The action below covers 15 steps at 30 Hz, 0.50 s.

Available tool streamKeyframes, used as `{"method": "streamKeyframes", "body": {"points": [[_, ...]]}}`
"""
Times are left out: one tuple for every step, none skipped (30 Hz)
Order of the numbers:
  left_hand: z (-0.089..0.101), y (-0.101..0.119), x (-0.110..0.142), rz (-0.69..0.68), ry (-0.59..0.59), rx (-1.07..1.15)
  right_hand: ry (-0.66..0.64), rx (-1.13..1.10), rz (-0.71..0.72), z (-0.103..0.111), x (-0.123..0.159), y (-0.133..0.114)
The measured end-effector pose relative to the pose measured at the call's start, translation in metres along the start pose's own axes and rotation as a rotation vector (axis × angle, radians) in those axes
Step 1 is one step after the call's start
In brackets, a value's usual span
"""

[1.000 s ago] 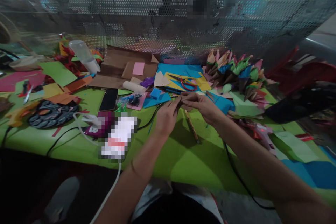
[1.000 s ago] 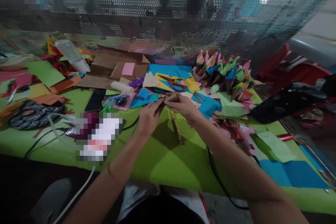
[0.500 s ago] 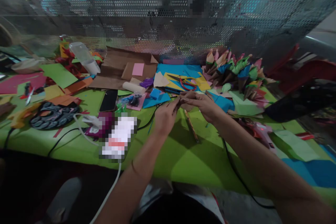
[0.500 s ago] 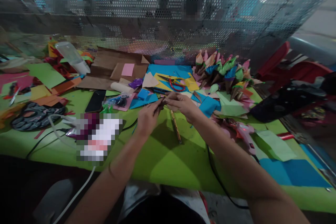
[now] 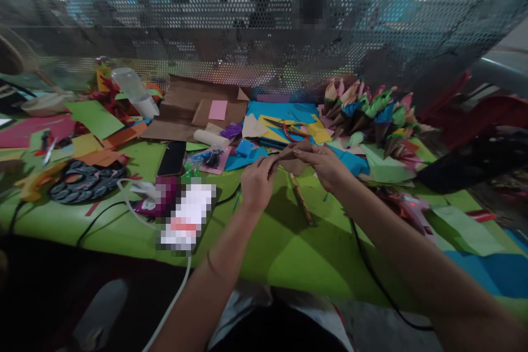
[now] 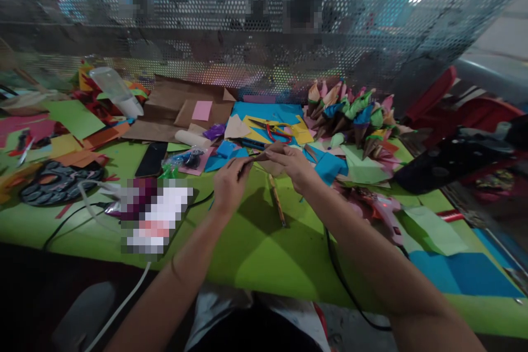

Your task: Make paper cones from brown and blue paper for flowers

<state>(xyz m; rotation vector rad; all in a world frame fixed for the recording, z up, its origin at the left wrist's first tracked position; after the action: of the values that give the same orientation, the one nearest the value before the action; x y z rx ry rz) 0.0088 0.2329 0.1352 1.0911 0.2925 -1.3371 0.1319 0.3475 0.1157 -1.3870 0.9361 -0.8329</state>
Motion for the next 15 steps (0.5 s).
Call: {"method": "streamKeyframes", "body": {"points": [[0.000,0.000,0.000,-0.002,-0.003,-0.005,0.004,-0.002,-0.001,0.000,0.000,0.000],[0.000,0.000,0.000,-0.003,-0.010,-0.011,0.007,-0.006,-0.001,0.000,0.000,0.000],[-0.001,0.000,0.000,-0.003,-0.018,-0.015,0.007,-0.009,-0.002,0.000,0.000,-0.001],[-0.001,0.000,-0.001,-0.001,-0.026,-0.019,0.001,-0.010,-0.009,0.000,0.000,-0.001],[-0.001,-0.001,-0.001,0.004,-0.033,-0.021,-0.008,-0.010,-0.025,0.000,-0.001,-0.001],[-0.002,-0.002,-0.001,0.011,-0.038,-0.022,-0.013,-0.011,-0.041,0.001,-0.001,-0.001],[-0.001,-0.003,-0.002,0.019,-0.039,-0.020,-0.012,-0.010,-0.045,0.003,-0.001,-0.003],[-0.001,-0.004,-0.002,0.028,-0.039,-0.014,-0.002,-0.003,-0.033,0.006,-0.001,-0.006],[-0.001,-0.004,-0.002,0.038,-0.037,-0.002,0.014,0.007,-0.007,0.009,-0.002,-0.010],[-0.001,-0.005,-0.002,0.046,-0.034,0.015,0.031,0.020,0.024,0.012,-0.003,-0.014],[-0.001,-0.005,-0.002,0.053,-0.032,0.035,0.042,0.030,0.044,0.013,-0.003,-0.016],[-0.001,-0.005,-0.002,0.058,-0.029,0.056,0.046,0.035,0.045,0.014,-0.003,-0.016],[-0.002,-0.005,-0.002,0.061,-0.030,0.075,0.043,0.034,0.032,0.013,-0.003,-0.014],[-0.002,-0.005,-0.002,0.061,-0.033,0.090,0.037,0.030,0.016,0.011,-0.003,-0.012],[-0.003,-0.004,-0.002,0.059,-0.038,0.097,0.033,0.028,0.005,0.009,-0.003,-0.009]]}}
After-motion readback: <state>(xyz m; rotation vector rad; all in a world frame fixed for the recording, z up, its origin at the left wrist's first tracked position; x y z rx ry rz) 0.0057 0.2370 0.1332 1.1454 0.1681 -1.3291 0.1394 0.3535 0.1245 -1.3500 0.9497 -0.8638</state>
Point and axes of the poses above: each hand's wrist, its own x-axis away from the middle knuckle, its own z-axis out of the back of the hand, y = z × x, the point moved 9 cm from there along -x, towards the middle knuckle, and after that the axes turned 8 degrees about y, right-handed, at the moved point
